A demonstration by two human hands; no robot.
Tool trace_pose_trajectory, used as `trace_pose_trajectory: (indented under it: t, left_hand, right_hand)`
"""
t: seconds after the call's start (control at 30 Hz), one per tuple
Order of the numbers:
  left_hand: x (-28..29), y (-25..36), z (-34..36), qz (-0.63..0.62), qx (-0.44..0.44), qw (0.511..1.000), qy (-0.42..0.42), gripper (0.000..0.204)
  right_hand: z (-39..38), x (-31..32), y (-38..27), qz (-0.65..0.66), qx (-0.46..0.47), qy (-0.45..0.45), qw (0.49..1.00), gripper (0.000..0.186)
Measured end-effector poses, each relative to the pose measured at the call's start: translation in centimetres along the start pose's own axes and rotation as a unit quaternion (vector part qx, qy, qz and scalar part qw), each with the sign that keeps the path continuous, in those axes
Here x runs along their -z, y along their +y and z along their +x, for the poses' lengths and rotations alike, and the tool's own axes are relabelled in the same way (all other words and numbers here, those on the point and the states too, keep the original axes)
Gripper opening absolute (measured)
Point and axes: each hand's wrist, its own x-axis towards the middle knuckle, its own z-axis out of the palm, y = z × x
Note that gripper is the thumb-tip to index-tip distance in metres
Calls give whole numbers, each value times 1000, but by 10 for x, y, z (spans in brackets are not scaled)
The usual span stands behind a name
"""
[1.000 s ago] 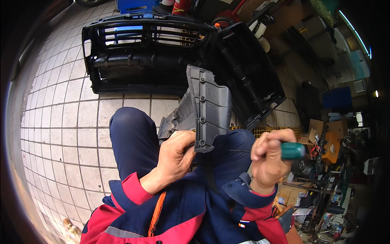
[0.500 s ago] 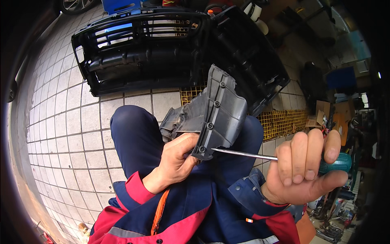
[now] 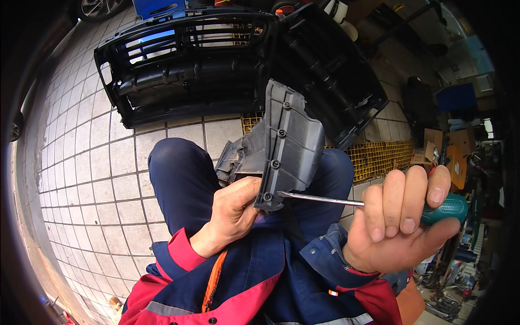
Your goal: The person retrieves a screwdriver from a toolbox and uses it to pry and remove a plastic cover from a black car part. They then use the screwdriver to manipulate internal components of the part.
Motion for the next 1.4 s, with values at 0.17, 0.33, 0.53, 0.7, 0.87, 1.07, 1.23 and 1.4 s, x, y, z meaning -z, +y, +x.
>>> trace_pose_trajectory:
  t: [0.17, 0.33, 0.53, 0.7, 0.87, 1.07, 1.23, 1.4]
  left_hand:
    - [5, 3, -2, -10, 26, 999, -28, 34]
    - [2, 4, 0, -2, 8, 1000, -10, 31]
    - [1, 4, 0, 17, 11, 1000, -13, 33]
    - [1, 1, -1, 29, 4, 1000, 1, 33]
    - [8, 4, -4, -5, 53, 999, -1, 37]
    - [12, 0, -1, -20, 23, 999, -13, 35]
    - [10, -6, 5, 52, -47, 997, 21, 27]
    - [15, -10, 9, 44, -53, 996, 48, 19]
  right_hand:
    - [-1, -7, 3, 26, -12, 20, 999, 30]
    - [-2, -8, 5, 42, -33, 17, 998, 32]
    - [-7, -21, 8, -35, -15, -22, 999, 33]
    - [-12, -43, 14, -140, -6, -81, 987, 35]
    - [-2, -34, 33, -64, 17, 41, 997, 27]
    - [4, -28, 39, -33, 7, 39, 999, 29]
    - [1, -34, 37, -115, -25, 113, 987, 43]
    - [8, -25, 51, -94, -11, 109, 990, 35]
